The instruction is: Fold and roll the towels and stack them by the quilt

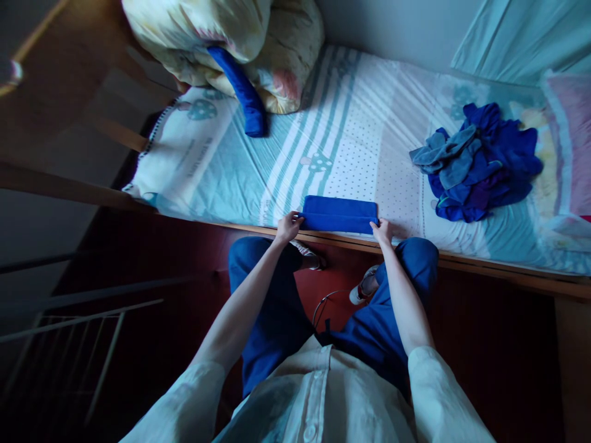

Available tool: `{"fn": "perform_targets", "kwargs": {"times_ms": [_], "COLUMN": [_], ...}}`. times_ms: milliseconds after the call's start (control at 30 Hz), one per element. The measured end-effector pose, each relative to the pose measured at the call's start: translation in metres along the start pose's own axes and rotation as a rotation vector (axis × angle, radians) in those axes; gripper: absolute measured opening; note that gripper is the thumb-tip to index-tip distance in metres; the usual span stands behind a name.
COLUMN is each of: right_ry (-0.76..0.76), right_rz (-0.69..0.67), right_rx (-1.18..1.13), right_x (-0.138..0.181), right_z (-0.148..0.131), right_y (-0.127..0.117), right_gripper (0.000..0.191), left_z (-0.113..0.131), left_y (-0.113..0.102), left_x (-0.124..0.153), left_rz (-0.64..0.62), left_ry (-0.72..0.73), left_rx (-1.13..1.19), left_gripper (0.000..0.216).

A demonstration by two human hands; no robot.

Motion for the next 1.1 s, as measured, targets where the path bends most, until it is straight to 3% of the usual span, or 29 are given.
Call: {"fn": "perform_targets", "kwargs": {"times_ms": [200,500,567,700,867,967,1100], "right_ry": [0.055,-0.002,-0.061,-0.324,-0.500,-0.499,-0.483], "right_rz": [0.002,0.007,0.035,0.091,-0.093,-0.204,-0.236], "right_rx": [0.095,0.141,0.172,0.281,0.388,0.469,0.532], "right_x": [0.005,0.015,0.020,0.037,0.057,0.061,0.060], "right_z": [-0.004,-0.022,-0.032,-0.065,-0.090,-0.086,-0.074], "right_y": [-0.001,-0.009,-0.013,-0.021,-0.010,-0.001,0.004], "right_gripper": [0.021,0.017,0.022,0.038,0.038,0.047,0.061], "left_z": [0.000,0.000,0.003,0.018,0.028,0.025,0.017], "left_y": [0.001,0.001,-0.003,-0.007,0.014,0.025,0.030], "left_x": [0.001,0.002,0.005,0.016,0.030,0.031,0.026], "left_rz": [-0.010,0.030,0.066,0.141,-0.031,-0.092,-0.095], "left_ry": [0.008,0.071,0.142,0.405,0.629,0.666,0.674], "left_rx": [-0.026,0.001,-0.014,-0.122,-0.269,-0.349,-0.414], "left_gripper": [0.025,0.025,0.029,0.035,0.045,0.059,0.071]}}
Point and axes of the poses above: each hand's wrist, its own x-axis away from the middle knuckle, its own y-axis out of the palm, z = x × y, the point moved 5 cm from there along -x, towards the middle knuckle, and after that the axes turned 7 degrees about -x, right-handed, at the moved point
